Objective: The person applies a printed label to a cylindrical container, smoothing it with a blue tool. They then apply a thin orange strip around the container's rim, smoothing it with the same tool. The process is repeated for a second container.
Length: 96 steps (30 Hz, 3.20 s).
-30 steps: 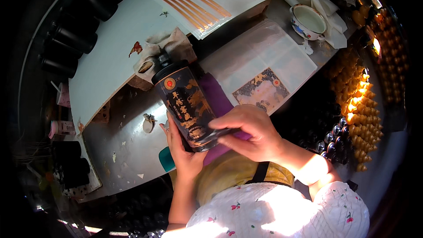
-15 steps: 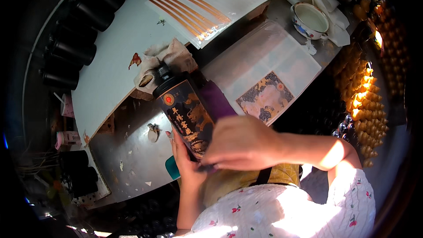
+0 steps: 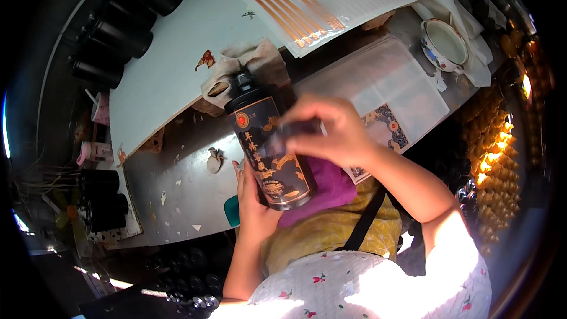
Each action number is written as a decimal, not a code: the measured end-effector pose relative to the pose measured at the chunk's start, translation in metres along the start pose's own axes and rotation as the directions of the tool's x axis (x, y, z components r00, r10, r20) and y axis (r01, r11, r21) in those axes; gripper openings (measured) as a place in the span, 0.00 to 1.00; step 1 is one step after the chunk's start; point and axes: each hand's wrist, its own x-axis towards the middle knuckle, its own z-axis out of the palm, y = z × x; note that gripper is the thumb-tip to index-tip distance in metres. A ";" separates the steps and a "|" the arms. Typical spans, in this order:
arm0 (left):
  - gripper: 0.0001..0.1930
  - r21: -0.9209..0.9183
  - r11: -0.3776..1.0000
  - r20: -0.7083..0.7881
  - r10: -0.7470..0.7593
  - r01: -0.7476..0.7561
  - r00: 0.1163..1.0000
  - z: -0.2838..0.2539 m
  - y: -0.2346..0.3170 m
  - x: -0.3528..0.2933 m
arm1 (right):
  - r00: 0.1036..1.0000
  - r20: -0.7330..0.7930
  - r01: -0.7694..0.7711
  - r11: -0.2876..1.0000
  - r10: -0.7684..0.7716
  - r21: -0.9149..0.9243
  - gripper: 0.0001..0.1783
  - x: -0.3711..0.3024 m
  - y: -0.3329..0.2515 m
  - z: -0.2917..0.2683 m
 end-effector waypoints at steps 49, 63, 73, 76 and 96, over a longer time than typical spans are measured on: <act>0.66 0.202 0.956 -0.313 0.271 -0.215 0.910 0.014 0.013 -0.022 | 0.982 0.161 0.186 0.697 -0.103 -0.693 0.12 0.081 -0.049 0.031; 0.49 0.453 0.798 0.016 0.439 -0.398 0.898 -0.021 0.050 0.054 | 0.832 -0.549 -0.073 0.968 -0.072 -0.239 0.15 -0.038 -0.023 0.004; 0.59 -0.066 0.981 -0.092 0.174 -0.180 0.980 0.002 0.029 0.040 | 0.875 -0.264 0.134 0.726 -0.407 -0.675 0.21 0.010 -0.023 0.057; 0.58 -0.059 0.976 -0.061 0.205 -0.208 0.977 0.004 0.027 0.040 | 0.902 -0.102 0.225 0.660 -0.419 -0.717 0.23 0.018 -0.030 0.072; 0.77 -0.284 0.947 -0.180 0.101 -0.149 0.979 0.018 0.017 -0.002 | 0.939 -0.030 0.210 0.642 -0.342 -0.737 0.24 0.018 -0.041 0.081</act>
